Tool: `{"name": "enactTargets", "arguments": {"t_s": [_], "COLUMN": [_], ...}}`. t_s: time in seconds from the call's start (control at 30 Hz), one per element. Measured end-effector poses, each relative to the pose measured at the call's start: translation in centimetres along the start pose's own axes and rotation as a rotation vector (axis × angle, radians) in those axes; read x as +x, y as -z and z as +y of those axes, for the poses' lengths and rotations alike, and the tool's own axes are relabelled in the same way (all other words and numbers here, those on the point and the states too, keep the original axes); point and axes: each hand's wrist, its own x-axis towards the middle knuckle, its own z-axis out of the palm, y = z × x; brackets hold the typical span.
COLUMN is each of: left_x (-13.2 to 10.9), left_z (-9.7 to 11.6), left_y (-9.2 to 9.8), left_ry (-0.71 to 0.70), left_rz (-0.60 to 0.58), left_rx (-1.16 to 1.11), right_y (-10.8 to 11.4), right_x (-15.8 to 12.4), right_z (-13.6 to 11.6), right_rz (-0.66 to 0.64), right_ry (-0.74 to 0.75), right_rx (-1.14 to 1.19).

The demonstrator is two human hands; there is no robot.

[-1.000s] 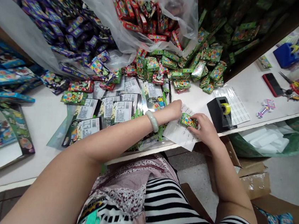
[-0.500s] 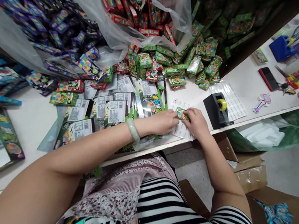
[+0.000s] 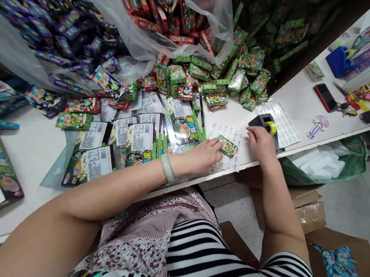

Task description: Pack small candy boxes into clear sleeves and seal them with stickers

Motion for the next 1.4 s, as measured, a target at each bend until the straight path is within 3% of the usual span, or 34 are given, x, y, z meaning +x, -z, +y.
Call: {"name": "enactTargets", "arguments": {"t_s": [0.2, 0.33, 0.43, 0.53, 0.63, 0.7, 0.77, 0.83, 0.9, 0.97, 1.03, 1.1, 1.17, 1.23, 1.33, 1.4], "left_x": [1.0, 1.1, 1.2, 1.5, 1.5, 0.6, -1.5, -5.6, -11.6, -18.3, -24.3, -28.3, -30.1, -30.4, -30.4, -30.8], "left_z": [0.3, 0.4, 0.4, 0.6, 1.4, 1.5, 0.6, -1.5, -4.1, -6.7, -8.6, -9.6, -9.7, -9.1, -7.5, -6.2], "left_y": [-1.5, -1.9, -2.0, -2.3, -2.1, -1.6, -0.7, 0.1, 0.5, 0.2, -1.1, -2.9, -4.7, -5.9, -6.5, -6.3], "left_ry": [0.072, 0.069, 0.071, 0.079, 0.071, 0.027, 0.0, 0.072, 0.261, 0.55, 0.808, 0.907, 0.907, 0.875, 0.855, 0.835], "left_rz": [-0.015, -0.02, -0.012, 0.007, 0.048, 0.122, 0.269, 0.46, 0.651, 0.801, 0.858, 0.817, 0.786, 0.787, 0.845, 0.899], "left_rx": [-0.056, -0.007, 0.013, -0.018, -0.077, -0.1, -0.108, -0.128, -0.182, -0.248, -0.295, -0.302, -0.327, -0.361, -0.419, -0.521], "right_y": [-1.2, -1.5, -0.4, 1.5, 3.2, 3.8, 3.8, 3.0, 1.3, -1.2, -3.9, -6.5, -9.0, -11.0, -12.5, -12.3], "right_x": [2.5, 1.9, 0.9, -0.2, -1.4, -2.3, -3.1, -3.8, -4.2, -4.6, -5.0, -5.6, -6.2, -6.8, -7.5, -7.6], "right_z": [-0.7, -1.7, -1.9, -2.0, -3.5, -5.3, -7.5, -9.5, -11.6, -14.3, -17.9, -22.0, -25.9, -28.8, -30.7, -30.7], "right_rz": [-0.16, -0.131, -0.062, 0.119, 0.31, 0.32, 0.223, 0.106, -0.062, -0.297, -0.567, -0.834, -1.046, -1.162, -1.198, -1.188], "right_ry": [-0.13, -0.153, -0.155, -0.123, -0.046, -0.04, -0.067, -0.076, -0.056, -0.006, 0.041, 0.043, 0.023, 0.022, 0.059, 0.111], "right_rx": [-0.228, -0.239, -0.22, -0.093, 0.198, 0.472, 0.756, 0.968, 1.09, 1.154, 1.207, 1.264, 1.301, 1.276, 1.172, 1.109]}}
